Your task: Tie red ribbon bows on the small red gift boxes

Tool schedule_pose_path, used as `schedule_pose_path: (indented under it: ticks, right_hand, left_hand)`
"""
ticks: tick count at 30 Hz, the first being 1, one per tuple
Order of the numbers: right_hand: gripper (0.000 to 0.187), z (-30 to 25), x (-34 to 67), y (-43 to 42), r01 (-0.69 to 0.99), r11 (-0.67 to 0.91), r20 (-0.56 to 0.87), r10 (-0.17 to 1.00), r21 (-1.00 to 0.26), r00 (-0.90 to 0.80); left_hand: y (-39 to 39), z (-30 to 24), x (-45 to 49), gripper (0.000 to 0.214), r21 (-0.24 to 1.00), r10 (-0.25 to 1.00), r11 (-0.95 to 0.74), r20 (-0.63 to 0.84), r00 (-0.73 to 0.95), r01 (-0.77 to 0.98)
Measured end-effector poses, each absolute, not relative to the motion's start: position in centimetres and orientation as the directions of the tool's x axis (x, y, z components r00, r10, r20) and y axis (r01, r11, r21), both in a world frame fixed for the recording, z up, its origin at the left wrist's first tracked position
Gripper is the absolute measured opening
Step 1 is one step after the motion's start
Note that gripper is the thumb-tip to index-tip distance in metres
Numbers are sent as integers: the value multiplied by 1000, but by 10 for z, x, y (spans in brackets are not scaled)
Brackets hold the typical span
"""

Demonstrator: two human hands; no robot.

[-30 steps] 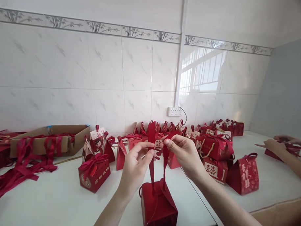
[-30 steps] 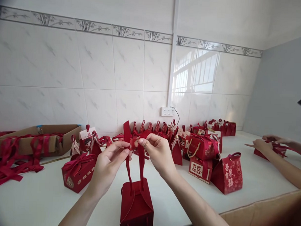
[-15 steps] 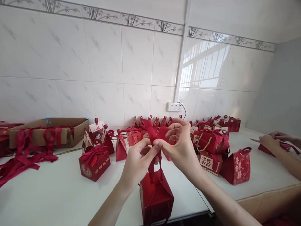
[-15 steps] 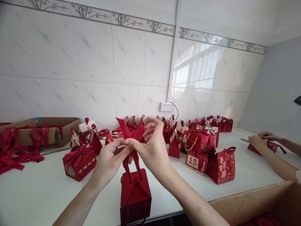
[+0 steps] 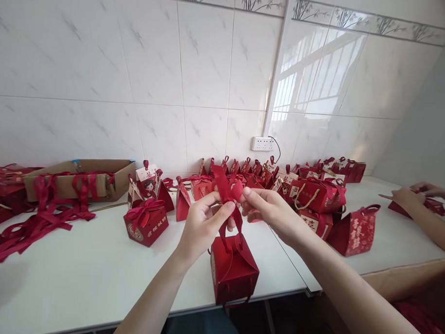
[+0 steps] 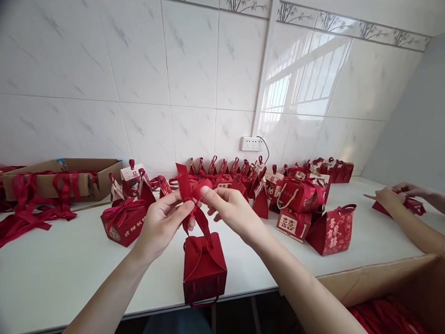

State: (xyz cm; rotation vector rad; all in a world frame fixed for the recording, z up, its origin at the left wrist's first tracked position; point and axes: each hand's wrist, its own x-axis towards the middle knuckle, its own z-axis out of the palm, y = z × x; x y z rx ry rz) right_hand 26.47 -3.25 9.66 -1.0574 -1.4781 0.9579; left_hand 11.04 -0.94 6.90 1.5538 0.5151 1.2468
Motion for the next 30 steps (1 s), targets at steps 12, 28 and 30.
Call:
schedule_pose_path:
  ticks: [12, 28, 30]
  right_hand:
    - [31, 80, 275, -48, 306, 773, 750, 626, -557, -216]
    - [19, 69, 268, -44, 544, 445, 459, 880, -711, -119]
    - [22, 70, 267, -48, 567, 508, 544, 830, -648, -122]
  left_hand:
    - [-4, 64, 114, 16, 869, 866, -260, 403, 296, -422]
    - [-10, 64, 106, 12, 704, 655, -709, 641, 400, 33]
    - [-9, 64, 105, 14, 718, 664, -696, 649, 371, -11]
